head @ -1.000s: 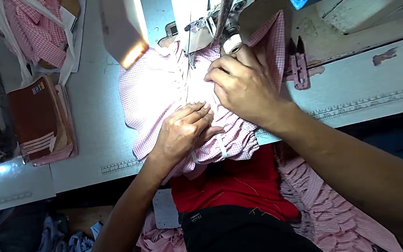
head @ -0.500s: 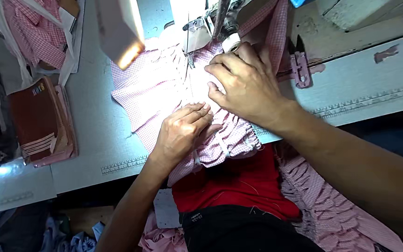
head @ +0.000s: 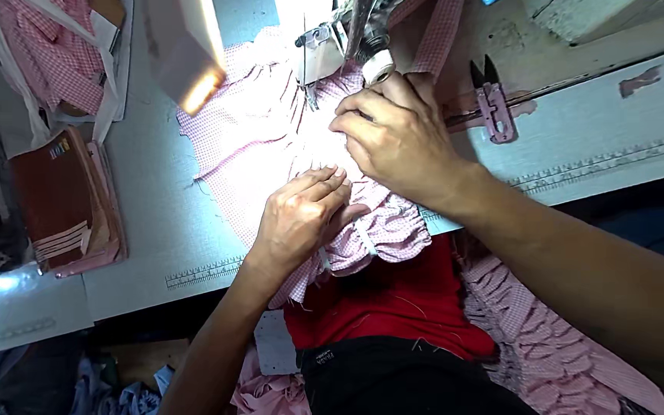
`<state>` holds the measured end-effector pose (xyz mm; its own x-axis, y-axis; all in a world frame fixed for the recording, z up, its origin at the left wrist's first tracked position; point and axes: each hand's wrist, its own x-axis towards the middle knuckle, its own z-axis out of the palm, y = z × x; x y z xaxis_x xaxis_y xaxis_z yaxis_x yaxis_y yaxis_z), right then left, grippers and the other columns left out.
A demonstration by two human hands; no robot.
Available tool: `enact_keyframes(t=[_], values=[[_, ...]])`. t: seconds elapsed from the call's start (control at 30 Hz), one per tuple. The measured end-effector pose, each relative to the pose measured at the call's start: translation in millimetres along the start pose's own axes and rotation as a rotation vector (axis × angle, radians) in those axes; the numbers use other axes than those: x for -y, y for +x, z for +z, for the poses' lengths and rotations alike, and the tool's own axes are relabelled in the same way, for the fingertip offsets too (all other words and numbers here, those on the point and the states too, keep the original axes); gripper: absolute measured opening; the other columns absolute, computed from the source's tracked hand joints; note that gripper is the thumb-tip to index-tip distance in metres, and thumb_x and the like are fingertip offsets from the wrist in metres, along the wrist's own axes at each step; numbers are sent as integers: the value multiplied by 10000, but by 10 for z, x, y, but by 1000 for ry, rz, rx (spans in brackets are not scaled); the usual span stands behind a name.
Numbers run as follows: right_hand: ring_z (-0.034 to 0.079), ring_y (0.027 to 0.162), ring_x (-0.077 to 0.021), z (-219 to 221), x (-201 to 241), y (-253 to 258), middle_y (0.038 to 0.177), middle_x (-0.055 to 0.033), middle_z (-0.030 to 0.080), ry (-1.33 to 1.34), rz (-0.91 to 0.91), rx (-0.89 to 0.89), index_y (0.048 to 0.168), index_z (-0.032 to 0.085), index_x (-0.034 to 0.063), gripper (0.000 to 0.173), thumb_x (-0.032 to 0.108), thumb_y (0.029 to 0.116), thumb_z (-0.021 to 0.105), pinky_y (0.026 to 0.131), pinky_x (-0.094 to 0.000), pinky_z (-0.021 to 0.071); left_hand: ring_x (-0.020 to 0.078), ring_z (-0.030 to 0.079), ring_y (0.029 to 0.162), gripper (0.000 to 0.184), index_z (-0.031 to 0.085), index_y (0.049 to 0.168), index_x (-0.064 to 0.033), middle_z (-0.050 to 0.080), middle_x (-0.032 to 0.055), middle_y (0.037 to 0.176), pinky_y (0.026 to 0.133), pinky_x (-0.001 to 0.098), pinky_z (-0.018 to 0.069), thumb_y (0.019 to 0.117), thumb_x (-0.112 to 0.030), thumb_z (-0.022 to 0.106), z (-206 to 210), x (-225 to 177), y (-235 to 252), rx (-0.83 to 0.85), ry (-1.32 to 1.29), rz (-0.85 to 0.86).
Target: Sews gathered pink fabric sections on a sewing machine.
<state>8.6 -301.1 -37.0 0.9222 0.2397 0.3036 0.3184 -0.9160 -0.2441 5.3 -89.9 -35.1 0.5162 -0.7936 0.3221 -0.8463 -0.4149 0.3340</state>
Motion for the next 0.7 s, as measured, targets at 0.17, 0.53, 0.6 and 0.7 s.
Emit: enact_keyframes(t=[0.17,0.53,0.6,0.7], values=[[517,1275,-377,-40,33,14,1370,-98,621,-27,92,71,1305,670,165,428,383,1018,440,1016,-607,337,204,673,1235,312,798,1114,-86,751,74,1226,1084,346,522,1016,-337,641,21,-5,-29,-1,12,-10],[532,1241,-377,-30,19,-3,1363,-101,625,-16,77,37,1268,692,152,365,274,1040,433,996,-584,358,211,669,1246,329,793,1136,-86,748,77,1238,1100,359,510,1022,-349,631,18,-25,-36,4,33,-12],[543,1220,-369,-17,7,-6,1352,-95,633,-13,32,9,1236,698,152,326,152,1042,436,968,-560,377,213,670,1242,346,793,1140,-87,747,81,1237,1086,355,520,1013,-370,639,22,-30,-29,4,39,-17],[559,1211,-357,-5,6,-7,1282,-86,668,-19,24,-2,1158,715,120,310,165,1058,426,977,-556,376,218,676,1232,349,794,1136,-82,749,87,1231,1077,355,525,1008,-371,646,9,-40,-12,5,31,-20]])
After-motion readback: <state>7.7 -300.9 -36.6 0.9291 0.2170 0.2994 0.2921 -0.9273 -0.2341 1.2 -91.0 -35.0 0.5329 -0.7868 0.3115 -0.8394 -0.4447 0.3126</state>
